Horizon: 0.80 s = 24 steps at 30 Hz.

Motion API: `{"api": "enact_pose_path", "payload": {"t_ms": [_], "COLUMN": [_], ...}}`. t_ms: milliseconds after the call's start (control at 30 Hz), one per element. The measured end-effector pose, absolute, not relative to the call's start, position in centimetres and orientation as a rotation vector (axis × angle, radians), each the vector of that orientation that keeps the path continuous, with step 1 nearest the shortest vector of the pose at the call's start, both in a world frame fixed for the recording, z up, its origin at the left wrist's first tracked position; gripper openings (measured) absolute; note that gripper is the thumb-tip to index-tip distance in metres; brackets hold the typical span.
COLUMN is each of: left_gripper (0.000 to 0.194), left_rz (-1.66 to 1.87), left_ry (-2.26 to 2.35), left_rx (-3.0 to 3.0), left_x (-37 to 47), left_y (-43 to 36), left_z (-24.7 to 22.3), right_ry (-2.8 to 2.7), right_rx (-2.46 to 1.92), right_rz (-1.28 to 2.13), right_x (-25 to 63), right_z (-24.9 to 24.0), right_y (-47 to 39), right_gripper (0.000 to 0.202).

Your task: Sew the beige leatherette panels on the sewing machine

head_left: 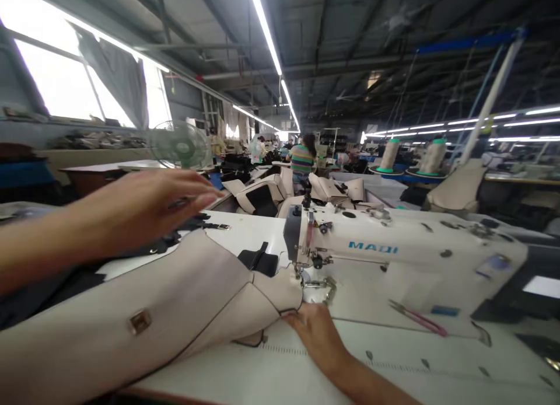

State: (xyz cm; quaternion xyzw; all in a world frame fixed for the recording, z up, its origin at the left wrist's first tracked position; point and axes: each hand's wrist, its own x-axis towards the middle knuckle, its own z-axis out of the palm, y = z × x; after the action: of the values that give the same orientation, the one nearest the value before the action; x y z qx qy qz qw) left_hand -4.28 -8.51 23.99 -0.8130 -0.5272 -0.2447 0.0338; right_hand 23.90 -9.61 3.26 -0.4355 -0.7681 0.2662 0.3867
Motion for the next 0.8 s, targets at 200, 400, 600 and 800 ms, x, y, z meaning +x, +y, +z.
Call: {"api": "enact_pose_path", "payload": {"t_ms": [200,400,600,800], "left_gripper": [0.07,0.057,0.06,0.054], "left_rz": [-0.432,-0.419,-0.367,-0.377], "left_ry": [-0.797,-0.678,-0.668,-0.765], "left_rx": [-2.222,-2.181,-2.397,-2.515], "left_x": [1.9,1.9,1.1,2.8], "left_y": [-13.9,-9.8,-9.9,-10.2], "left_z": [9.4,4.8,5.6,5.4], "right_ry": [-1.878,-1.928,-1.878,-2.173], "right_rx": [-1.12,-1.219,-1.084,-0.837], "right_rz": [0.622,0.159,-0.27,-0.238], "right_x": [23.3,23.1,23.1,23.7], "right_z": [4.2,1.1,3.2,2.5], "right_y": [-10.0,-9.8,-9.9,-10.0], "right_gripper": [0.022,0.018,0.019,0.019]}}
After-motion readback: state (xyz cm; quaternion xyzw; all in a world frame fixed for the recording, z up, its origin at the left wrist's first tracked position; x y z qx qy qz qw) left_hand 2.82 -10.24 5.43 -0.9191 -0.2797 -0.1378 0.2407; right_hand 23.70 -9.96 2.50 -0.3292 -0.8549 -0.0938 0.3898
